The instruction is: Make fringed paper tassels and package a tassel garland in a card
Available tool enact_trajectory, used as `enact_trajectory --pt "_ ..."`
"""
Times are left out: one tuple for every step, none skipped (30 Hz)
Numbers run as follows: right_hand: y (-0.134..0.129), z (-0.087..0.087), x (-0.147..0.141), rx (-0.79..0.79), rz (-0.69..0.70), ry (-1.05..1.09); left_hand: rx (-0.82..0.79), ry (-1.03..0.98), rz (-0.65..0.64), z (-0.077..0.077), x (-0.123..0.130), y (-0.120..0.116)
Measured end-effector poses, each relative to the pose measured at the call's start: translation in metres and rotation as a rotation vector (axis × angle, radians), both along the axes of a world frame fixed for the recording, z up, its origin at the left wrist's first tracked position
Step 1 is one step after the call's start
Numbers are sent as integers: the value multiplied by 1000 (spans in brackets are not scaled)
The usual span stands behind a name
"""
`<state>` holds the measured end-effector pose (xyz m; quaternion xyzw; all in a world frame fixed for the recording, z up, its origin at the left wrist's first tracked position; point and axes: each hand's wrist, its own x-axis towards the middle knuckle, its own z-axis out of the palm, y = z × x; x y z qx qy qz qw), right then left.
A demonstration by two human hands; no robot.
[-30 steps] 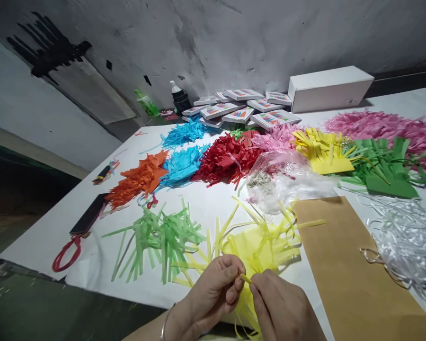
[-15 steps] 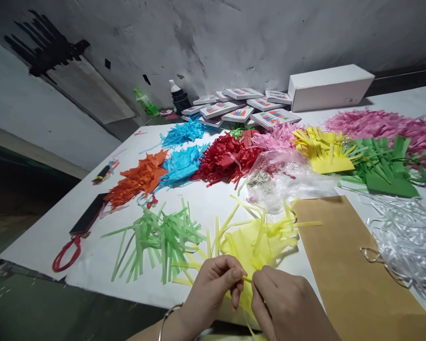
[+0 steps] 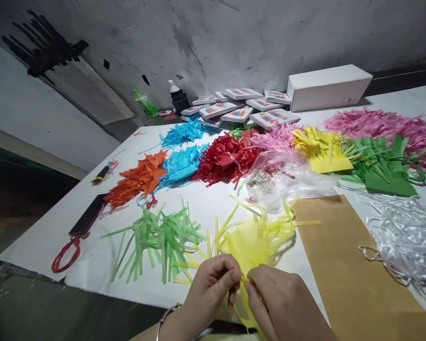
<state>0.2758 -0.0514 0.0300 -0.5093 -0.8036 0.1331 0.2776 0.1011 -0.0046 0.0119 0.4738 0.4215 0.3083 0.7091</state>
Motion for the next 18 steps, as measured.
enact_trajectory --pt "0 -1 0 -6 5 17 5 5 0 0 0 0" --pt "-1 -2 -1 -17 14 32 9 10 0 0 1 -1" --pt "-1 -3 -1 -30 23 45 17 14 -2 -1 1 -1" --pt "-1 -3 -1 -31 28 56 30 19 -6 -2 1 -2" --pt "-2 -2 -1 -36 27 56 50 27 -11 -3 1 -2" --pt "-2 -2 -1 -32 24 53 72 34 -18 -4 1 -3" --pt "-3 -1 -1 -18 19 51 96 39 -24 -6 0 -3" --pt "-3 0 -1 -20 8 48 118 40 -31 -7 0 -3" --pt "-4 0 -1 -30 -4 54 137 38 -39 -9 -1 -3" --pt "-4 0 -2 -56 -10 64 157 32 -47 -10 -1 -3" --pt "-5 -1 -3 -95 -10 80 181 26 -56 -11 -2 -2" --pt "-5 -3 -3 -128 -10 103 206 24 -67 -12 -3 -2" --pt "-5 -4 -4 -154 -13 124 231 27 -76 -12 -3 -2" --pt "-6 -6 -4 -161 -18 146 254 30 -78 -12 -4 -1" --pt "-6 -8 -5 -159 -26 165 273 31 -72 -11 -5 -1" --pt "-6 -10 -5 -174 -36 172 284 30 -61 -10 -5 0" --pt "-6 -11 -5 -189 -44 178 288 27 -51 -9 -6 0" --pt "-7 -12 -5 -209 -46 183 291 19 -42 -9 -7 0"
